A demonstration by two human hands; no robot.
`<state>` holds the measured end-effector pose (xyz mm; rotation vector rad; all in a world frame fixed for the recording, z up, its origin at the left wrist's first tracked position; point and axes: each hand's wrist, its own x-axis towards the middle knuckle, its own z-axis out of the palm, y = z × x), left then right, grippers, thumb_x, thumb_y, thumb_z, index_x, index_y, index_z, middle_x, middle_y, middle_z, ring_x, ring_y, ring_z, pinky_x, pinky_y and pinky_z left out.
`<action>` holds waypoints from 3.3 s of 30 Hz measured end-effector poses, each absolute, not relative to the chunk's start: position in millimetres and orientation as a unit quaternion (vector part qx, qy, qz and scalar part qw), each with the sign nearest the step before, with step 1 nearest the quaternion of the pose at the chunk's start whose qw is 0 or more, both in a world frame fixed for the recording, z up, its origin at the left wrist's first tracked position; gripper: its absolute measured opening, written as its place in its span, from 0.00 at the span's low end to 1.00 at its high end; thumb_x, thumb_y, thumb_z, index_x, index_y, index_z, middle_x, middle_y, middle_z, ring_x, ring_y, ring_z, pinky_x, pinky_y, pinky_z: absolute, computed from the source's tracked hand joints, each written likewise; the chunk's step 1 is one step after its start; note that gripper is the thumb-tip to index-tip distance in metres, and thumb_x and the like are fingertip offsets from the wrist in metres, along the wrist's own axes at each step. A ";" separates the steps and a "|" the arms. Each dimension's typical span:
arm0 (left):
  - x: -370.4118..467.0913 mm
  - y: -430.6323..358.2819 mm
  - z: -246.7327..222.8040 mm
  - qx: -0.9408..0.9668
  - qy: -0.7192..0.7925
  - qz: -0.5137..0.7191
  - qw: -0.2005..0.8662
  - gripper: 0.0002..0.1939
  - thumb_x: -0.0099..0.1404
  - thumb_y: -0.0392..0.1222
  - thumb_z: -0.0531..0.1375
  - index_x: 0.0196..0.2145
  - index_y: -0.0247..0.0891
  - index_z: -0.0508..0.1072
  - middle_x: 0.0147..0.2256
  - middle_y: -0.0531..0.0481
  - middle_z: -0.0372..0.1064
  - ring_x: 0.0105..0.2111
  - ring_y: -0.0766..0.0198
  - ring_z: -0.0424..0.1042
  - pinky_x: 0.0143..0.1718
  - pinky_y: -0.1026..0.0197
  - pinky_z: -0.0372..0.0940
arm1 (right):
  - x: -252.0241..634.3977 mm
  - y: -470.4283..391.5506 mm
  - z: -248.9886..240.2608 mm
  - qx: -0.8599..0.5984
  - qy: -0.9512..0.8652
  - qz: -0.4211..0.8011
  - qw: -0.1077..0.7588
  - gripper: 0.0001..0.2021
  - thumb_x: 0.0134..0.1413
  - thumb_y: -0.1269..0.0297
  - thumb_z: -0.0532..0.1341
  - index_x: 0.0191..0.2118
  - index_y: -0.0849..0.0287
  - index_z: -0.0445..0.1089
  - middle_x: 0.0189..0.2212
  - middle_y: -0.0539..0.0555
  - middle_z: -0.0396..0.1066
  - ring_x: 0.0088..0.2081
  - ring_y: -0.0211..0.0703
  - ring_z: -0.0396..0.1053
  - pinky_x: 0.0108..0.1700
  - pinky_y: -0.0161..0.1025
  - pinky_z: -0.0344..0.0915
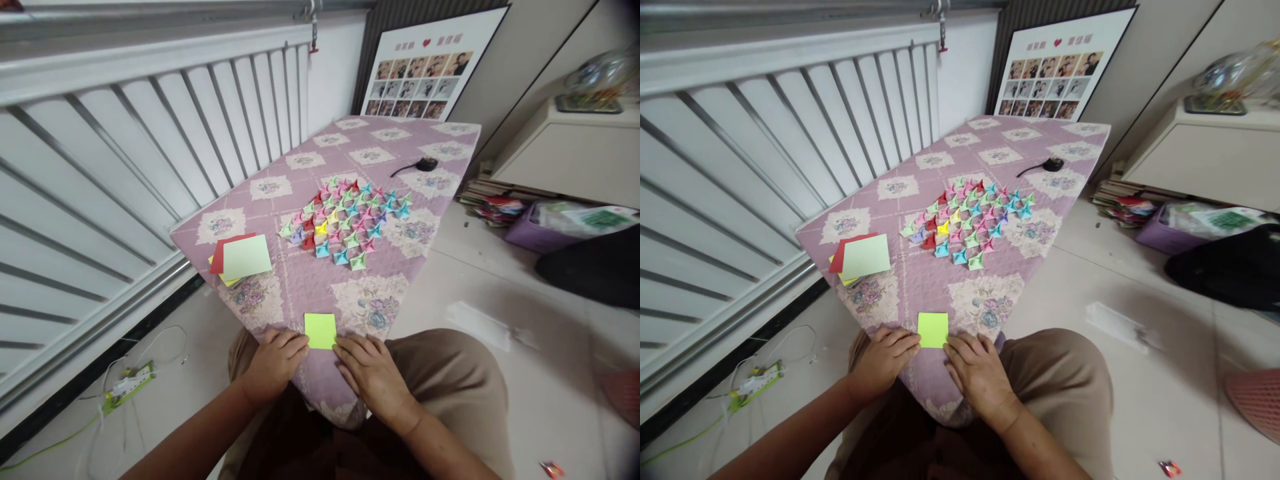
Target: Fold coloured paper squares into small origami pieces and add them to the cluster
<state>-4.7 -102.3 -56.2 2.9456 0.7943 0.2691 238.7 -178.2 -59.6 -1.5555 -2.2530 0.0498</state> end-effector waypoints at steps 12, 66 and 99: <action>-5.5 -105.0 -66.1 0.959 0.264 0.097 0.044 0.14 0.66 0.32 0.54 0.47 0.40 0.72 0.51 0.47 0.69 0.52 0.60 0.64 0.53 0.53 0.59 | 235.9 -180.9 -59.5 -0.629 -0.727 0.063 0.267 0.06 0.57 0.63 0.60 0.40 0.55 0.70 0.44 0.54 0.72 0.48 0.46 0.66 0.52 0.46 0.54; 16.3 -113.9 -61.2 0.866 0.393 0.293 0.102 0.17 0.61 0.26 0.53 0.39 0.42 0.77 0.44 0.48 0.71 0.45 0.58 0.65 0.48 0.53 0.61 | 207.7 -161.6 -61.3 -0.559 -0.789 -0.029 0.254 0.05 0.58 0.68 0.59 0.37 0.54 0.72 0.33 0.50 0.72 0.44 0.43 0.64 0.60 0.54 0.37; 14.7 -119.0 -27.9 0.759 0.622 0.103 0.161 0.10 0.65 0.45 0.58 0.28 0.40 0.73 0.37 0.49 0.69 0.41 0.57 0.64 0.45 0.52 0.55 | 192.6 -149.5 -54.1 -0.678 -0.687 0.092 0.246 0.11 0.57 0.59 0.60 0.26 0.56 0.69 0.30 0.52 0.67 0.39 0.45 0.61 0.43 0.43 0.48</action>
